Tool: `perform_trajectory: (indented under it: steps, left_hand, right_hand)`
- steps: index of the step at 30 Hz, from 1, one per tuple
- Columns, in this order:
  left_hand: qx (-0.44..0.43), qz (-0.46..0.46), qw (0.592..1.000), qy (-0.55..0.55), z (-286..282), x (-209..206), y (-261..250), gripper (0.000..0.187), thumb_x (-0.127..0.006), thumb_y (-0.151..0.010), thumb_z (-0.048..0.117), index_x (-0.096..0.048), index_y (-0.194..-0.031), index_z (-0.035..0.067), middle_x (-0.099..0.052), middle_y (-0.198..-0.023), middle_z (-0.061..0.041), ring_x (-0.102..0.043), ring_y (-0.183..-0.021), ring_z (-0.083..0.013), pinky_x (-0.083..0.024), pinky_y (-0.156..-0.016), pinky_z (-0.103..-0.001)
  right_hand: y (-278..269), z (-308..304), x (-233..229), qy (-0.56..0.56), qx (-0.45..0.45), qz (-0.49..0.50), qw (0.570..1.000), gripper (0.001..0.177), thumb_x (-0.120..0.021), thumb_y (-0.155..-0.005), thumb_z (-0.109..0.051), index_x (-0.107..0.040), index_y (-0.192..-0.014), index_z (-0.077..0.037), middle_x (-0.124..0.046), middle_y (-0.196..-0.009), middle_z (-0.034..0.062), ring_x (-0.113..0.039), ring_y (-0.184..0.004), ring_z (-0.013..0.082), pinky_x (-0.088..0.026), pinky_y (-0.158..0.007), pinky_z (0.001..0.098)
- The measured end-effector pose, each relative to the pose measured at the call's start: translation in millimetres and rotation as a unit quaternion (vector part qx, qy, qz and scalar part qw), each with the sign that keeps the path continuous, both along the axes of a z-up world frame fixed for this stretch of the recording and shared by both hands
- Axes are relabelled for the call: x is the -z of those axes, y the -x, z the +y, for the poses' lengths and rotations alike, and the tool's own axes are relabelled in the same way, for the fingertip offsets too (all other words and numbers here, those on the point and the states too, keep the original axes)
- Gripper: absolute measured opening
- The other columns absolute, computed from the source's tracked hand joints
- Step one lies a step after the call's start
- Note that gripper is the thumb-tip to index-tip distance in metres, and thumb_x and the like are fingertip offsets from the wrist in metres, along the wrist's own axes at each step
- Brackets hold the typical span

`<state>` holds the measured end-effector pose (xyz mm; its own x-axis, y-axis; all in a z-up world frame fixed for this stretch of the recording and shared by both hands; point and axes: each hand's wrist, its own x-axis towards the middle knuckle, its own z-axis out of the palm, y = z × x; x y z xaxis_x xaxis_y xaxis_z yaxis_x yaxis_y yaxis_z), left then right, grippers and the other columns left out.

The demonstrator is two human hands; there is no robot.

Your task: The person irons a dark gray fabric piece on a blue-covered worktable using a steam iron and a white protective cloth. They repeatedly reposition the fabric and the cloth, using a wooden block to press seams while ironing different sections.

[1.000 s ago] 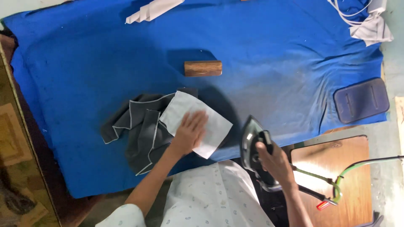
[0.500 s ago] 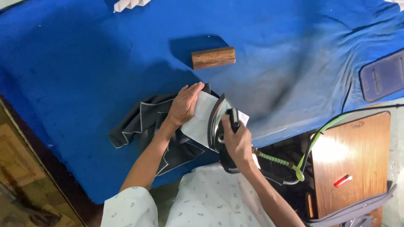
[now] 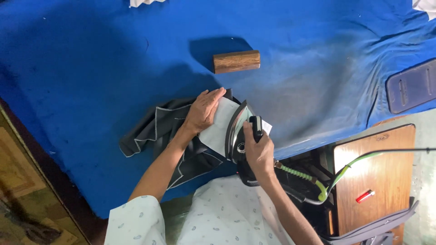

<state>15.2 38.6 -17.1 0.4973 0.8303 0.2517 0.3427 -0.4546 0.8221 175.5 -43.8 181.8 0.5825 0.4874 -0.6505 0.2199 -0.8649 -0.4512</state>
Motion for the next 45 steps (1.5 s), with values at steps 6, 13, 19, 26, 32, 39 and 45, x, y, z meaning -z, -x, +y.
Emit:
perform_trajectory:
  steps: [6, 13, 19, 26, 32, 39, 45]
  left_hand:
    - [-0.007, -0.013, 1.0, 0.005, -3, 9, -1, 0.045, -0.04, -0.112, 0.018, -0.052, -0.155, 0.016, -0.065, -0.144, -0.001, -0.058, -0.134, -0.0246, -0.037, -0.118, -0.046]
    - [0.018, 0.038, 0.998, -0.036, -2, 11, 2, 0.049, -0.036, -0.111, 0.024, -0.048, -0.157, 0.018, -0.06, -0.149, -0.002, -0.056, -0.137, -0.0246, -0.037, -0.119, -0.045]
    - [-0.044, 0.138, 0.975, -0.166, -15, -53, -3, 0.049, -0.044, -0.108, 0.021, -0.049, -0.157, 0.018, -0.06, -0.147, -0.004, -0.053, -0.138, -0.028, -0.039, -0.117, -0.049]
    - [0.089, 0.24, 0.942, -0.218, -67, -57, -83, 0.051, -0.031, -0.112, 0.047, -0.045, -0.157, 0.029, -0.045, -0.162, -0.005, -0.04, -0.15, -0.0306, -0.025, -0.121, -0.062]
    - [-0.043, 0.134, 0.955, -0.26, -5, -3, -145, 0.06, -0.032, -0.111, 0.055, -0.046, -0.157, 0.02, -0.047, -0.157, -0.011, -0.046, -0.145, -0.0284, -0.032, -0.119, -0.054]
    - [-0.319, 0.198, 0.903, -0.21, -72, -70, -34, 0.029, -0.058, -0.104, 0.035, -0.072, -0.115, 0.013, -0.065, -0.11, -0.007, -0.064, -0.109, -0.0277, -0.048, -0.1, -0.044]
    - [-0.416, 0.175, 0.865, 0.219, -82, -70, -12, 0.061, -0.075, -0.085, 0.068, -0.064, -0.096, 0.009, -0.063, -0.087, -0.01, -0.07, -0.081, -0.0347, -0.054, -0.067, -0.048]
  right_hand:
    - [-19, -16, 16, -0.014, -0.029, -0.038, 0.999, 0.066, -0.064, -0.095, -0.064, -0.067, -0.076, -0.001, -0.069, -0.066, 0.0199, -0.072, -0.068, 0.033, -0.055, -0.061, 0.0454]
    - [-43, -35, 17, -0.025, -0.012, -0.051, 0.998, 0.068, -0.065, -0.092, -0.068, -0.064, -0.074, -0.002, -0.067, -0.065, 0.0191, -0.071, -0.067, 0.0333, -0.054, -0.062, 0.0472]
    - [-119, -89, 27, -0.077, 0.004, 0.052, 0.996, 0.065, -0.059, -0.1, -0.059, -0.056, -0.061, -0.007, -0.053, -0.046, 0.0085, -0.053, -0.04, 0.0194, -0.044, -0.039, 0.0356]
    - [-231, -155, 45, -0.087, 0.039, 0.084, 0.992, 0.063, -0.06, -0.104, -0.056, -0.055, -0.072, -0.002, -0.047, -0.05, 0.0095, -0.049, -0.038, 0.0204, -0.042, -0.033, 0.0341]
    - [-220, -102, -33, 0.011, -0.14, -0.062, 0.988, 0.061, -0.055, -0.1, -0.061, -0.064, -0.081, -0.004, -0.06, -0.051, 0.0148, -0.064, -0.047, 0.0303, -0.049, -0.046, 0.0442]
    - [-171, -49, -26, -0.094, -0.434, -0.081, 0.892, 0.058, -0.075, -0.084, -0.055, -0.071, -0.108, -0.003, -0.074, -0.075, 0.0249, -0.075, -0.083, 0.0412, -0.056, -0.071, 0.0527]
    - [-126, -22, -4, 0.068, -0.637, 0.046, 0.767, 0.08, -0.057, -0.09, -0.074, -0.06, -0.12, 0.0, -0.074, -0.081, 0.0238, -0.077, -0.076, 0.0372, -0.055, -0.062, 0.0411]
